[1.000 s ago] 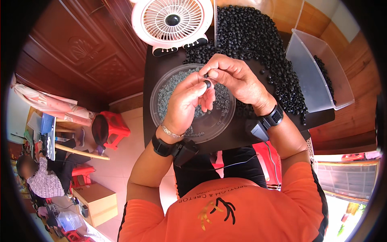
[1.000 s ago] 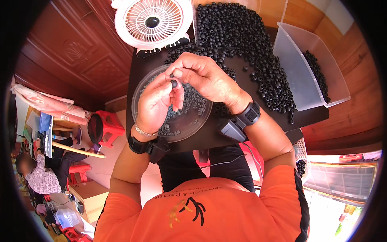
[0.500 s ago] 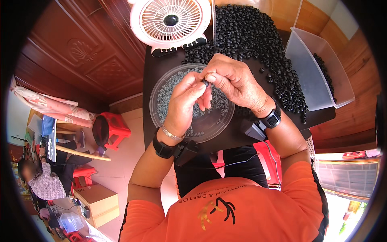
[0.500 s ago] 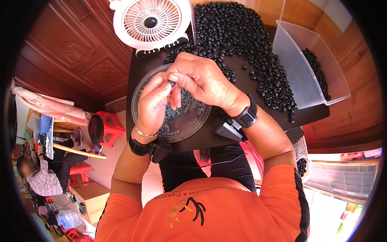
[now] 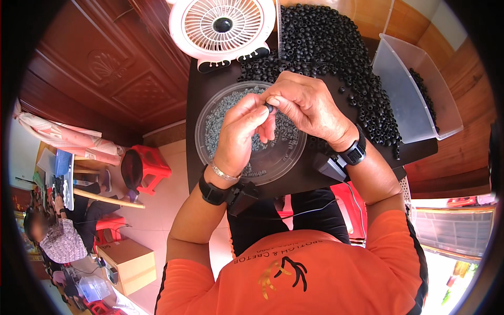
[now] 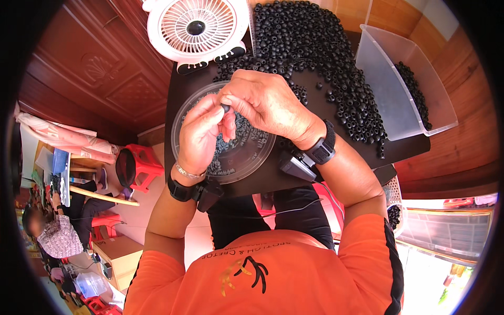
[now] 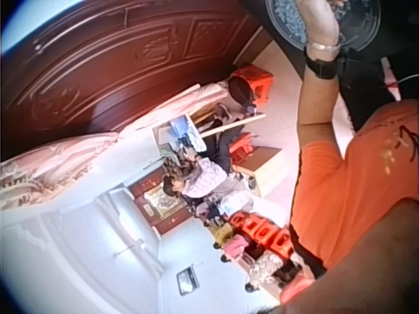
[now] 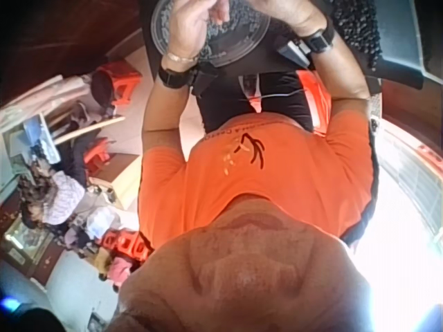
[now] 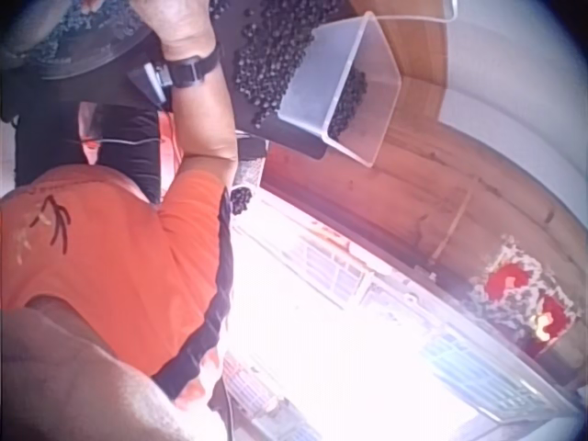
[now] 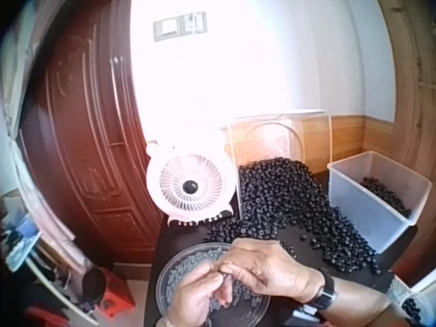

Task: The recorder is assembling small black components by inserting blue beads or plugs into them at a workstation.

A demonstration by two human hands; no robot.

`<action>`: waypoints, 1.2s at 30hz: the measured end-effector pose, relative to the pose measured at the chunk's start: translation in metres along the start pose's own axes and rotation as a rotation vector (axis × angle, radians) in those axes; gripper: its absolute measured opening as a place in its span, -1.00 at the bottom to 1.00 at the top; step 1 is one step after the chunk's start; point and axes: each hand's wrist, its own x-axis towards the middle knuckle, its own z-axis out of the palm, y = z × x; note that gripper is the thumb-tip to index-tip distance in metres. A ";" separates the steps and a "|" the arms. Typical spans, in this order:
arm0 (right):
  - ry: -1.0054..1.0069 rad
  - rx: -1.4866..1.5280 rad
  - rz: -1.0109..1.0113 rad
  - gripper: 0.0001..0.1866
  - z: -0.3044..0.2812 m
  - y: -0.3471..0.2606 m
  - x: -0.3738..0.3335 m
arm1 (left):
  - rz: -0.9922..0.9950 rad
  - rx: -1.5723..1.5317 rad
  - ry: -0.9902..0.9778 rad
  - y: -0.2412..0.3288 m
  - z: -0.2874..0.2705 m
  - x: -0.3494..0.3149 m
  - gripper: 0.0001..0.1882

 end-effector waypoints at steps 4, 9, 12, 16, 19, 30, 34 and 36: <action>0.007 0.294 0.147 -0.88 0.005 0.004 -0.002 | -0.028 -0.031 -0.002 -0.001 0.000 0.001 -0.77; 0.015 0.900 0.452 -0.86 0.011 0.001 -0.006 | -0.013 -0.020 0.008 -0.001 0.001 0.000 -0.78; 0.043 0.746 0.391 -0.87 0.012 0.001 -0.004 | -0.004 -0.018 0.036 0.000 0.001 0.000 -0.78; 0.040 0.206 0.063 -0.71 0.009 -0.002 -0.001 | 0.068 -0.012 0.080 0.003 -0.001 0.001 -0.77; 0.065 0.173 0.067 -0.58 0.014 -0.009 -0.003 | 0.082 0.010 0.097 0.003 -0.002 0.001 -0.77; 0.159 0.023 -0.016 -0.62 0.013 -0.005 -0.003 | 0.052 -0.060 0.046 -0.003 0.001 0.004 -0.78; 0.167 -0.101 -0.073 -0.67 0.011 -0.007 -0.002 | 0.081 -0.015 0.059 -0.008 0.005 0.002 -0.77; 0.151 -0.129 -0.090 -0.72 0.010 -0.010 -0.002 | 0.078 -0.002 0.090 -0.006 0.010 -0.002 -0.75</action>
